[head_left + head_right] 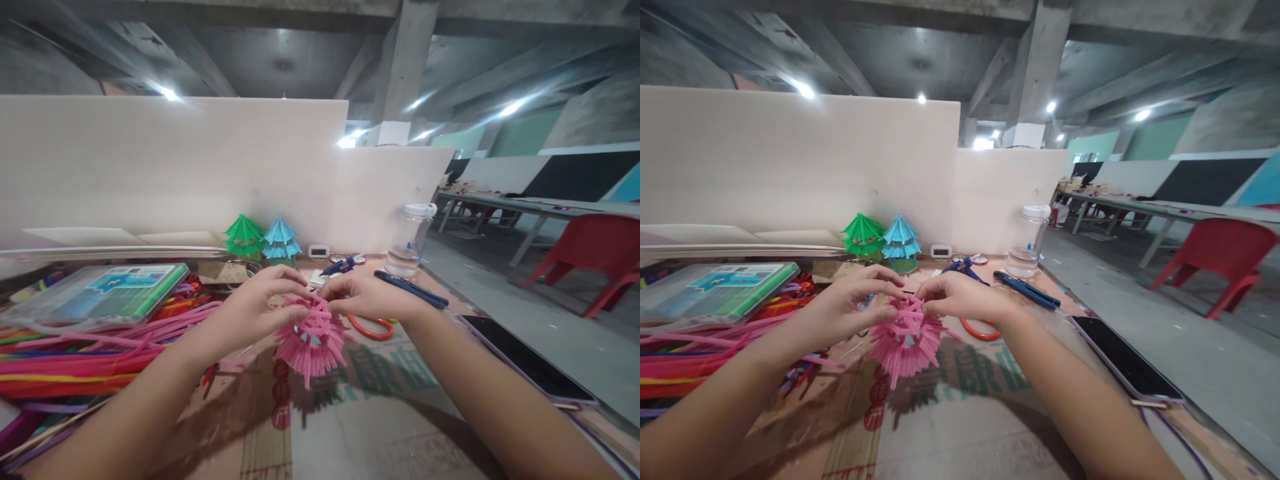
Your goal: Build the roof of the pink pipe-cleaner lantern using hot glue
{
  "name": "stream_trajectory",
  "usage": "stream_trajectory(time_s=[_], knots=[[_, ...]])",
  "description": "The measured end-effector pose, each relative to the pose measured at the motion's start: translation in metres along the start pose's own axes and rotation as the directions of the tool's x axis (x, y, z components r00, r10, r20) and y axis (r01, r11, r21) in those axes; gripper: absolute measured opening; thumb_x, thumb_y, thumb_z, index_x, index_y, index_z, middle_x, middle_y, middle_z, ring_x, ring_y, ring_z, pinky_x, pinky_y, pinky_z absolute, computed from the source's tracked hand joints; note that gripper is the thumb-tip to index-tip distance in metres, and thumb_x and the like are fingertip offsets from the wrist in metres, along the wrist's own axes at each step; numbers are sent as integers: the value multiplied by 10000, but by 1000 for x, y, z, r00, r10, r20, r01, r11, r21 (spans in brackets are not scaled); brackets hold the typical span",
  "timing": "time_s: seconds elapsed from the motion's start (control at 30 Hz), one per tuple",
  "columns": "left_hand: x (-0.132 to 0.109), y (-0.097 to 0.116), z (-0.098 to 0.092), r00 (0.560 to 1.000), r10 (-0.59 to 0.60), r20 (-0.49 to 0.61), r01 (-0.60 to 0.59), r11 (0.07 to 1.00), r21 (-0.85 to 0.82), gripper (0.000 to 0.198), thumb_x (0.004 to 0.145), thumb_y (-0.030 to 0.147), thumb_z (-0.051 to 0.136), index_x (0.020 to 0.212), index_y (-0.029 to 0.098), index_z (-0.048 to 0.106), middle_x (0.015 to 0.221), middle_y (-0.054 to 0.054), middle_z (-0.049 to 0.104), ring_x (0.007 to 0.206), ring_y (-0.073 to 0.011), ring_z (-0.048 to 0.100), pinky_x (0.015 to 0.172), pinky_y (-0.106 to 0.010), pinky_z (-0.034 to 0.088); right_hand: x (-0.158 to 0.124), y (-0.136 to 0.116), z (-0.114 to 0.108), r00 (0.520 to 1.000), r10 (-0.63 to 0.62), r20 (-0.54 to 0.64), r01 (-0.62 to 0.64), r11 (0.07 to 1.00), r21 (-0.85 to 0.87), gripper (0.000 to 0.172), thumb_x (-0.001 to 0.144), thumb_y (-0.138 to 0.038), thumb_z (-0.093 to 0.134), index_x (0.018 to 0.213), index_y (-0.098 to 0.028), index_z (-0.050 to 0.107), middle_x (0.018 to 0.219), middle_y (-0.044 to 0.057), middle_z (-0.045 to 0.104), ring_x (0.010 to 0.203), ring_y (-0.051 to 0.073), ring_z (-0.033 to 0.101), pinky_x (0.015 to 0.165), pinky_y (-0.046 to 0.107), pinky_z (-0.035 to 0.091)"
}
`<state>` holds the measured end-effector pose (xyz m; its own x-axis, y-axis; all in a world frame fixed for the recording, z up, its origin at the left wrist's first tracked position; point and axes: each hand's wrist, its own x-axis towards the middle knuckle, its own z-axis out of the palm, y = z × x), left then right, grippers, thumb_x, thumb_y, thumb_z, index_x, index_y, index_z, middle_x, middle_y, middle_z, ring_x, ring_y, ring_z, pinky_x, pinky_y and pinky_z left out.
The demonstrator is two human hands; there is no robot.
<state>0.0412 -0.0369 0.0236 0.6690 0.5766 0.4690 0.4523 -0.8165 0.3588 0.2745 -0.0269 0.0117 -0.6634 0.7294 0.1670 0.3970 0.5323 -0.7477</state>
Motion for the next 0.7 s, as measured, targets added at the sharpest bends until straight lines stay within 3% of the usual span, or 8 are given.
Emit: stream_trajectory(time_s=[0.13, 0.27, 0.5, 0.7], knots=[[-1, 7, 5, 997, 60, -41, -54, 992, 117, 162, 892, 349, 615, 921, 234, 726, 1069, -52, 645, 1016, -211, 594, 927, -344, 469, 1, 0, 3, 1000, -5, -14, 5, 1000, 19, 129, 781, -169, 560, 824, -179, 681, 765, -3, 658, 693, 132, 600, 652, 249, 477], [0, 11, 7, 998, 46, -48, -38, 987, 159, 196, 928, 318, 541, 869, 213, 696, 1004, -55, 664, 964, -208, 603, 884, -334, 463, 1, -1, 4, 1000, -11, -16, 12, 999, 50, 107, 788, -189, 572, 806, -176, 676, 749, -6, 649, 686, 129, 598, 648, 245, 483], [2, 4, -8, 980, -107, -169, 129, 984, 120, 313, 949, 392, 385, 761, 206, 553, 869, -49, 645, 877, -215, 591, 791, -333, 444, 1, -7, 5, 1000, -5, -7, 6, 997, 78, 112, 789, -161, 562, 807, -176, 671, 752, -2, 656, 671, 123, 595, 631, 237, 479], [2, 4, -17, 954, -229, -195, 239, 971, 29, 296, 843, 491, 525, 814, 211, 618, 902, -30, 685, 902, -227, 618, 826, -331, 464, 2, -5, 6, 1000, -4, -19, 5, 998, 56, 114, 802, -179, 560, 820, -174, 673, 743, -1, 644, 660, 124, 587, 620, 235, 480]])
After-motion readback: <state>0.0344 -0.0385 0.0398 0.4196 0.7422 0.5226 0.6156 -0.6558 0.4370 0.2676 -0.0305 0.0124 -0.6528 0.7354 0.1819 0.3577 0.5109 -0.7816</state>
